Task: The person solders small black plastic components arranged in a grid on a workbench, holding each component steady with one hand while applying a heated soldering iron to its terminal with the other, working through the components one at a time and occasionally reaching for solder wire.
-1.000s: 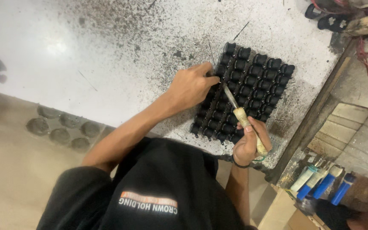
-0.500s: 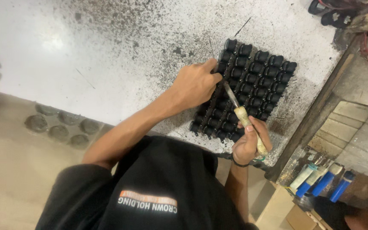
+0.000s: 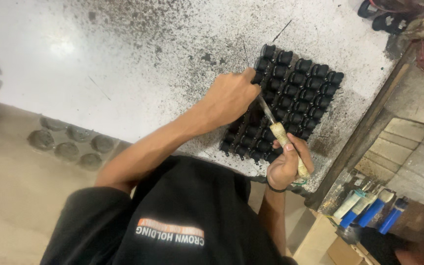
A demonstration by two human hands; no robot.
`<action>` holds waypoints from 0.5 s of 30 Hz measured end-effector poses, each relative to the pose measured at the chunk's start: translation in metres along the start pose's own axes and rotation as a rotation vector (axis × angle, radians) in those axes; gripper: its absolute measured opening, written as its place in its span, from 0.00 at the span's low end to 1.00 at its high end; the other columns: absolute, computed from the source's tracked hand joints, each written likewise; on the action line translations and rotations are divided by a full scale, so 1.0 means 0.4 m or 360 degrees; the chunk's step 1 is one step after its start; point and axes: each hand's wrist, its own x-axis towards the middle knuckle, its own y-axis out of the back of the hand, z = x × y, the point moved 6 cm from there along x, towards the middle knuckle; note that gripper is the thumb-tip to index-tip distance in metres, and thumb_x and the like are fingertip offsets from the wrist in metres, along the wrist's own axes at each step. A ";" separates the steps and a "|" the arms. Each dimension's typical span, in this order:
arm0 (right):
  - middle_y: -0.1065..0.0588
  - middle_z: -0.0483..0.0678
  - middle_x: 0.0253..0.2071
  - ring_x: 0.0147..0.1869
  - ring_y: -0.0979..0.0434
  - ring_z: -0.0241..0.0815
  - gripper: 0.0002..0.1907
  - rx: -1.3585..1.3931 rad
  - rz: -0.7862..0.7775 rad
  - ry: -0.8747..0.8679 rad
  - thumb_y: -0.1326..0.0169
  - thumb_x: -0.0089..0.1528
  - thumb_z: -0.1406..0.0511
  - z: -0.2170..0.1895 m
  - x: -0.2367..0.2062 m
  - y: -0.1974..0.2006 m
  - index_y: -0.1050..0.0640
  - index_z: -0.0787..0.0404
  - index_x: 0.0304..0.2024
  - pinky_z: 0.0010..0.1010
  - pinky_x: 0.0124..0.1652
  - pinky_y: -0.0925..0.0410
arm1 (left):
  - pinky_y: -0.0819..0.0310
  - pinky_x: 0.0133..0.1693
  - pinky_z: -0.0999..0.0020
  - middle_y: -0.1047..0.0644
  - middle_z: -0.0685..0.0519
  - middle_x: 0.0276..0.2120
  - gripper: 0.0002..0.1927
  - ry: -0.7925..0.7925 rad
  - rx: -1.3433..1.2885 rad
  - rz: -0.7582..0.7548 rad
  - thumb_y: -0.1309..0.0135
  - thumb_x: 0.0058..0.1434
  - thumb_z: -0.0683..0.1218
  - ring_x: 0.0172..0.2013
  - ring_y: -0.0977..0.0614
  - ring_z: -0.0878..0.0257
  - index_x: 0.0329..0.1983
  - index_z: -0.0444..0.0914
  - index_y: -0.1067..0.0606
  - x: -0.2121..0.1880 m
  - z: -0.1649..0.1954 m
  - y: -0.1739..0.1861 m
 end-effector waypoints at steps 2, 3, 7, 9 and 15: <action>0.23 0.60 0.42 0.39 0.21 0.51 0.12 -0.0018 -0.0020 -0.0003 0.47 0.63 0.71 0.000 0.000 -0.001 0.21 0.76 0.45 0.34 0.38 0.26 | 0.22 0.30 0.52 0.24 0.41 0.36 0.05 0.0006 -0.0026 0.0009 0.44 0.53 0.39 0.28 0.18 0.45 0.30 0.35 0.19 0.002 -0.002 0.000; 0.23 0.60 0.41 0.38 0.21 0.51 0.12 -0.0029 -0.0026 -0.0002 0.47 0.64 0.71 -0.001 0.001 -0.002 0.21 0.76 0.45 0.34 0.37 0.26 | 0.22 0.30 0.52 0.24 0.42 0.36 0.06 0.0022 -0.0066 0.0020 0.45 0.51 0.38 0.28 0.18 0.45 0.30 0.37 0.18 0.003 -0.004 0.001; 0.24 0.60 0.42 0.39 0.21 0.51 0.12 0.0006 0.0000 -0.0003 0.47 0.63 0.71 -0.002 0.000 -0.004 0.22 0.77 0.45 0.34 0.38 0.26 | 0.22 0.33 0.52 0.24 0.43 0.34 0.03 0.0006 -0.0155 0.0066 0.43 0.53 0.40 0.29 0.18 0.45 0.26 0.34 0.20 -0.002 -0.008 0.008; 0.24 0.60 0.41 0.39 0.22 0.50 0.12 -0.0005 0.0009 -0.0005 0.48 0.63 0.72 -0.004 -0.001 -0.005 0.21 0.77 0.45 0.34 0.38 0.27 | 0.22 0.31 0.51 0.23 0.43 0.35 0.04 0.0029 -0.0204 0.0094 0.43 0.52 0.39 0.28 0.18 0.44 0.27 0.34 0.20 -0.004 -0.015 0.012; 0.25 0.61 0.43 0.38 0.22 0.50 0.12 -0.0181 -0.0156 0.0111 0.48 0.62 0.73 -0.025 0.000 -0.015 0.23 0.78 0.45 0.36 0.39 0.25 | 0.22 0.32 0.49 0.23 0.42 0.34 0.04 0.0069 -0.0157 0.0064 0.44 0.54 0.39 0.29 0.18 0.42 0.27 0.34 0.21 0.002 -0.023 0.000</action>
